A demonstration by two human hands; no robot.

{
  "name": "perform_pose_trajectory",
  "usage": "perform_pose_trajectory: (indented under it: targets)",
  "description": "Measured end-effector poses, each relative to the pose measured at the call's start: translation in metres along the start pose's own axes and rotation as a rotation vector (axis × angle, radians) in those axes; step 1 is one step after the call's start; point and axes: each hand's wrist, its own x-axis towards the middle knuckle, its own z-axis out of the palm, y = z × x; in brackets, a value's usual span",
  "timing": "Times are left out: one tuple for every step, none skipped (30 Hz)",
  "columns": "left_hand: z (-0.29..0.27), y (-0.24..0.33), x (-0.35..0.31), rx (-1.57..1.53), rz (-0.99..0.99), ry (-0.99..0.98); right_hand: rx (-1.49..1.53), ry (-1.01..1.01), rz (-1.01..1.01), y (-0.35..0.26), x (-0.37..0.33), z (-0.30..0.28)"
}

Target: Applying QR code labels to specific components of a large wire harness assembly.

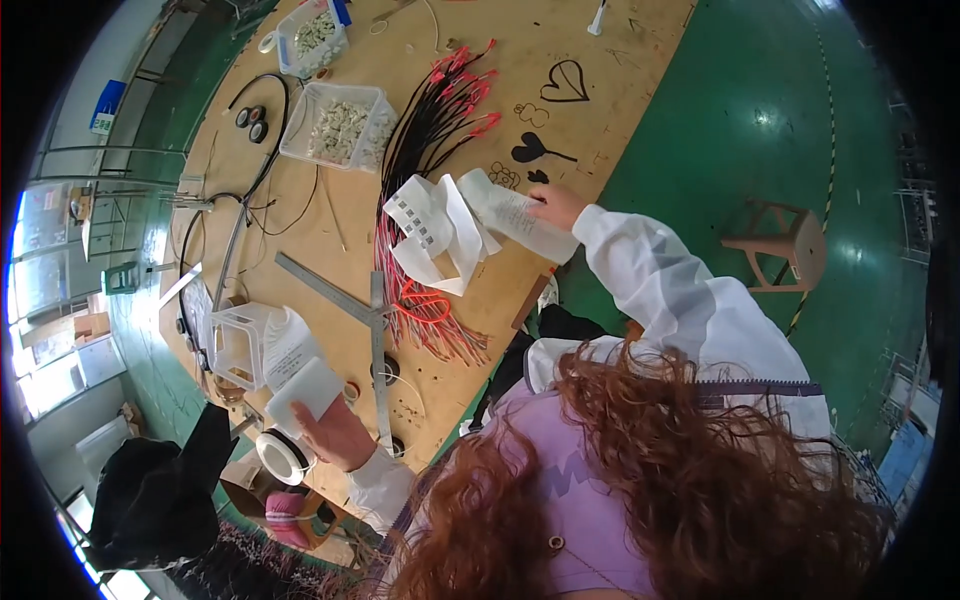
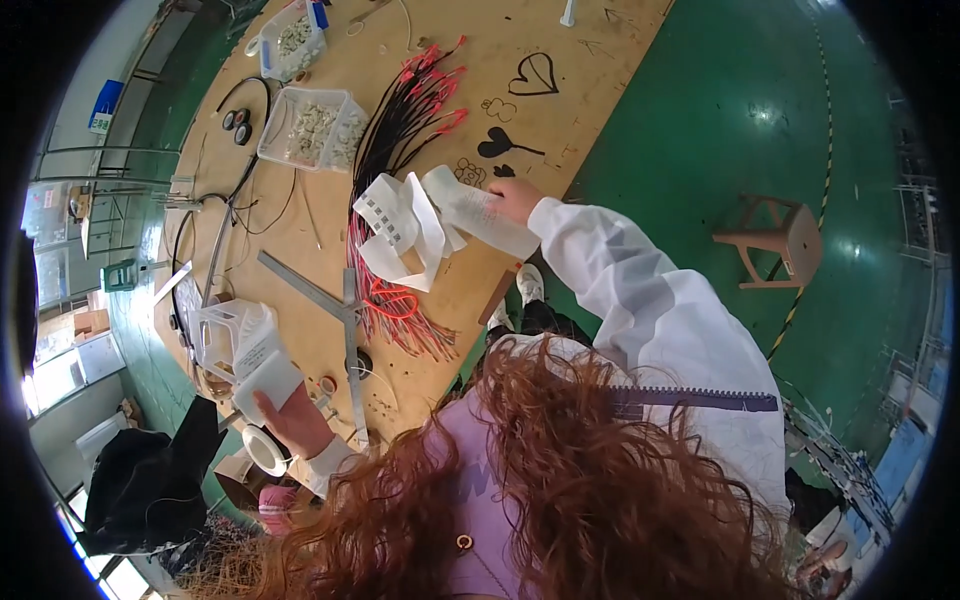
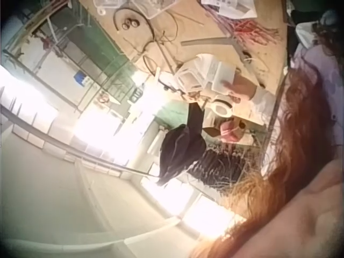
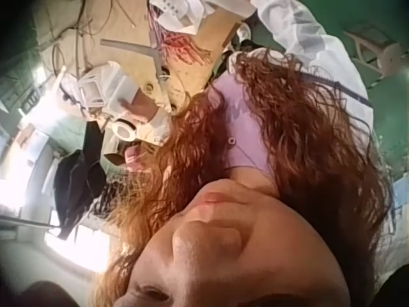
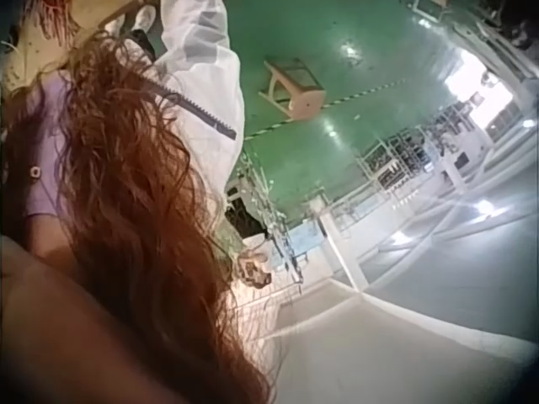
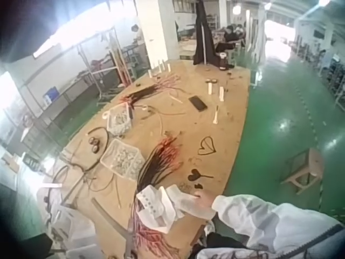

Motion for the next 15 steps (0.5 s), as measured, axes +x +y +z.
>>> perform_pose_trajectory:
  targets:
    - [-0.001,-0.001,0.0,0.0,0.011,-0.018,0.262,-0.001,-0.059,-0.003,-0.002,-0.009]
    - [-0.002,-0.001,0.0,-0.004,0.003,0.013,0.493,-0.008,-0.059,-0.009,-0.005,-0.017]
    - [-0.002,-0.001,0.0,-0.027,-0.014,-0.002,0.538,-0.03,-0.073,-0.016,-0.01,-0.025]
    - [-0.002,-0.001,0.001,-0.044,-0.033,-0.032,0.569,-0.04,-0.126,-0.025,-0.017,-0.032]
    - [-0.001,-0.001,0.001,-0.054,-0.034,-0.016,0.55,0.005,-0.142,-0.037,-0.024,-0.037]
    - [0.001,-0.002,0.001,-0.08,-0.068,-0.053,0.512,0.042,-0.125,-0.049,-0.032,-0.043]
    - [0.003,-0.002,0.001,-0.085,-0.106,-0.085,0.527,0.055,-0.158,-0.062,-0.04,-0.049]
    - [0.007,-0.004,0.001,-0.111,-0.101,-0.095,0.511,0.104,-0.14,-0.073,-0.049,-0.053]
    - [0.011,-0.006,0.0,-0.164,-0.121,-0.087,0.513,0.185,-0.187,-0.084,-0.056,-0.056]
    - [0.015,-0.008,-0.001,-0.2,-0.142,-0.068,0.495,0.222,-0.226,-0.093,-0.061,-0.059]
    - [0.019,-0.01,-0.003,-0.218,-0.139,-0.079,0.476,0.175,-0.156,-0.101,-0.063,-0.059]
    - [0.022,-0.012,-0.004,-0.28,-0.161,-0.062,0.433,0.235,-0.166,-0.106,-0.063,-0.06]
    - [0.023,-0.014,-0.005,-0.366,-0.186,-0.084,0.398,0.286,-0.202,-0.107,-0.062,-0.06]
    - [0.023,-0.015,-0.005,-0.341,-0.18,-0.039,0.39,0.291,-0.182,-0.106,-0.059,-0.061]
    - [0.021,-0.016,-0.005,-0.436,-0.193,-0.055,0.364,0.359,-0.144,-0.102,-0.054,-0.061]
